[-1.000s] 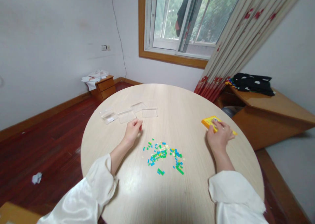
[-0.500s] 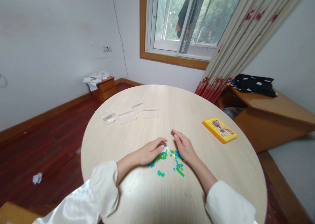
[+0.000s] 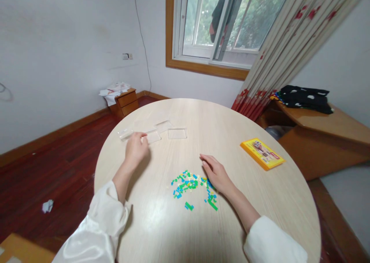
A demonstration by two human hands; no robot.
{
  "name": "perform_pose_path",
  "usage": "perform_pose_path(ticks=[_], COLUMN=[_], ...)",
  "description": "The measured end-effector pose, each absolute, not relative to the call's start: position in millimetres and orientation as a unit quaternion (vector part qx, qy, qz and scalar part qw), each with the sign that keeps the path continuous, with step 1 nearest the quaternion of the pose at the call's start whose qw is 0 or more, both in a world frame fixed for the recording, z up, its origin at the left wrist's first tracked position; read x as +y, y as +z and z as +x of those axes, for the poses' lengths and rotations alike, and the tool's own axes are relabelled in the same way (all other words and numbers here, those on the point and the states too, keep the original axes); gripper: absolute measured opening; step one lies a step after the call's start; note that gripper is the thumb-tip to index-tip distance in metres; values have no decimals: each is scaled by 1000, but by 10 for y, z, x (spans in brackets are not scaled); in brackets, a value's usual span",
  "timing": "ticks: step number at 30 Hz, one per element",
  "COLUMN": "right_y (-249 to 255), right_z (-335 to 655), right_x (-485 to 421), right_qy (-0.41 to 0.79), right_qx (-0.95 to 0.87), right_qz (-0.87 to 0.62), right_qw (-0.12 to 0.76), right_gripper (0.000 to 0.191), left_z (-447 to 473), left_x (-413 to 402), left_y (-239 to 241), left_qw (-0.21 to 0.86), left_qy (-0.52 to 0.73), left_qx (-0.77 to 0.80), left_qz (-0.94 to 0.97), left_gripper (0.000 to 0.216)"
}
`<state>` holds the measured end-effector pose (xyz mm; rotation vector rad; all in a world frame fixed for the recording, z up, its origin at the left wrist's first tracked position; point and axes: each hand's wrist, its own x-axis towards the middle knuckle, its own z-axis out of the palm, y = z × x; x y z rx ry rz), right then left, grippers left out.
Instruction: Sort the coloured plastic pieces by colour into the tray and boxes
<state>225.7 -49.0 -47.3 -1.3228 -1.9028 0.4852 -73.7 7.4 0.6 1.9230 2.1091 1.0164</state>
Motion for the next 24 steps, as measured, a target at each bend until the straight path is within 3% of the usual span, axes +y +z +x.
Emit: perform_pose_path(ticks=[7,13,18,20,24], right_y=[-450,-432,-440,-438,-425], right_z=[2254,2253,2256,2258,2270], right_x=[-511,-528,-526,-524,-510], right_qy=[184,191,188,189,182], right_qx=[-753,-749,-743,-739,-723], right_qz=[-510,-512,-513,-514,-527], right_qw=[371,375,386,393,408], right_gripper=[32,32,32,32,32], left_z=[-1229,-1478,-1171,-823,-122], left_x=[193,226,118,31,-111], left_y=[-102,-134,34,60,-40], left_qw=[6,11,-78,-68,9], left_qy=[135,270,504,503,387], left_qx=[802,818,661,587,411], left_qz=[582,508,550,631,825], left_gripper=[30,17,19,18,20])
